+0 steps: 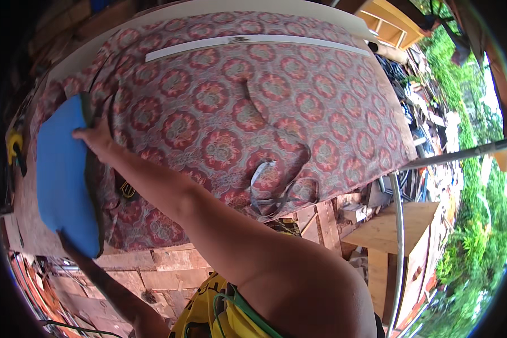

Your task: Measuring and cutting fabric for furniture reupholstery.

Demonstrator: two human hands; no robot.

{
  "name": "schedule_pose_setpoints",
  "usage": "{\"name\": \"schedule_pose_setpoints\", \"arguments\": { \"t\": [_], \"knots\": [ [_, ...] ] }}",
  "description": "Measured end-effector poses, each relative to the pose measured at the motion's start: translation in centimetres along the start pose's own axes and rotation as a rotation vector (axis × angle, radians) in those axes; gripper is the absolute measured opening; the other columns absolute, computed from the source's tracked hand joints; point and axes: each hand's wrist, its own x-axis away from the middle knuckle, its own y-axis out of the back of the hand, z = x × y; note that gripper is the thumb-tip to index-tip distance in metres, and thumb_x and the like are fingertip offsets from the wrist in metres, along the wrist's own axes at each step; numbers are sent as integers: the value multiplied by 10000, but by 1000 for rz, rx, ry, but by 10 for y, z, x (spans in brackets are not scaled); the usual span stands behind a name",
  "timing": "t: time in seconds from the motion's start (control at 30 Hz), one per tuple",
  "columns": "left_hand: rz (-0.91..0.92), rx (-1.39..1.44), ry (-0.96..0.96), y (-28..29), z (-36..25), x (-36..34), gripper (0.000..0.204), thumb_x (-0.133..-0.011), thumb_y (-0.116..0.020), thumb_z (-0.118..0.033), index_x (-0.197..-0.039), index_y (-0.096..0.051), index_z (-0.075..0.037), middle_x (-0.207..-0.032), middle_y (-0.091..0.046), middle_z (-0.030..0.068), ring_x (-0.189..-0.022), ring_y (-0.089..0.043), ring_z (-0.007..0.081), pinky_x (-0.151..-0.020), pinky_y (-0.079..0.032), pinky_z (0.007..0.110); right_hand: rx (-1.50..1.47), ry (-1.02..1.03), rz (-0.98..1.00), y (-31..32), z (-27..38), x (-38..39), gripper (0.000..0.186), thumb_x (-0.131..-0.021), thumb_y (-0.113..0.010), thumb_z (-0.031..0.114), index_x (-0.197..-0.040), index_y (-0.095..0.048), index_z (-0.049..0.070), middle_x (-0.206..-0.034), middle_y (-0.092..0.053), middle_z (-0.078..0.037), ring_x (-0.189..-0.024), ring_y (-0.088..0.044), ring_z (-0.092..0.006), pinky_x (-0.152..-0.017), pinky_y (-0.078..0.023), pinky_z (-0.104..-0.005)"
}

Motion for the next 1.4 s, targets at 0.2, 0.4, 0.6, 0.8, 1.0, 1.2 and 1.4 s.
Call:
{"name": "schedule_pose_setpoints", "arguments": {
  "t": [0.2,0.4,0.6,0.8,1.0,1.2,1.4],
  "knots": [
    [-172,383,337,-80,-279,40,638,-1105,-384,-452,-1530,-414,23,-1511,-485,175,-1343,-515,277,-1164,-374,388,-174,92,116,66,114,103,852,-748,-817,27,-1445,-337,-69,-1309,-573,-240,-1198,-613,-369,-1064,-516,-489],
    [263,574,204,-252,-408,96,747,-1051,-440,-571,-1524,-436,6,-1531,-471,183,-1353,-510,287,-1154,-386,395,43,421,-202,238,252,256,772,-803,-813,112,-1461,-416,29,-1314,-601,-147,-1252,-582,-321,-1091,-482,-503],
    [573,515,125,-441,-517,253,576,-989,-604,-563,-1110,-722,-13,-952,-691,105,-827,-618,225,-792,-491,392,126,613,-596,429,364,453,607,-854,-703,179,-1403,-523,-7,-1306,-625,-135,-1200,-613,-307,-1058,-486,-479],
    [873,960,229,-550,-632,465,466,-1003,-667,-395,-1113,-653,58,-853,-662,72,-734,-595,133,-623,-470,294,85,756,-889,584,433,704,551,-869,-613,226,-1348,-557,-41,-1277,-640,-184,-1191,-618,-349,-1035,-492,-517],
    [1004,606,205,-600,-657,520,559,-1044,-562,-476,-1227,-631,48,-933,-663,172,-804,-602,185,-720,-499,342,8,674,-932,657,478,753,508,-899,-683,241,-1321,-597,-29,-1295,-647,-170,-1207,-607,-344,-1058,-468,-518],
    [1012,725,275,-633,-637,507,493,-1101,-473,-414,-1256,-620,31,-919,-632,26,-822,-548,77,-722,-458,259,-34,674,-944,686,485,709,439,-945,-651,252,-1277,-621,-33,-1249,-674,-159,-1165,-635,-320,-1026,-488,-491],
    [1076,790,235,-649,-653,482,512,-1108,-421,-393,-1323,-606,34,-1089,-685,215,-1008,-626,289,-899,-497,403,-117,621,-899,700,493,687,432,-982,-589,249,-1302,-602,-41,-1267,-668,-168,-1191,-626,-337,-1042,-474,-514]
  ]
}}
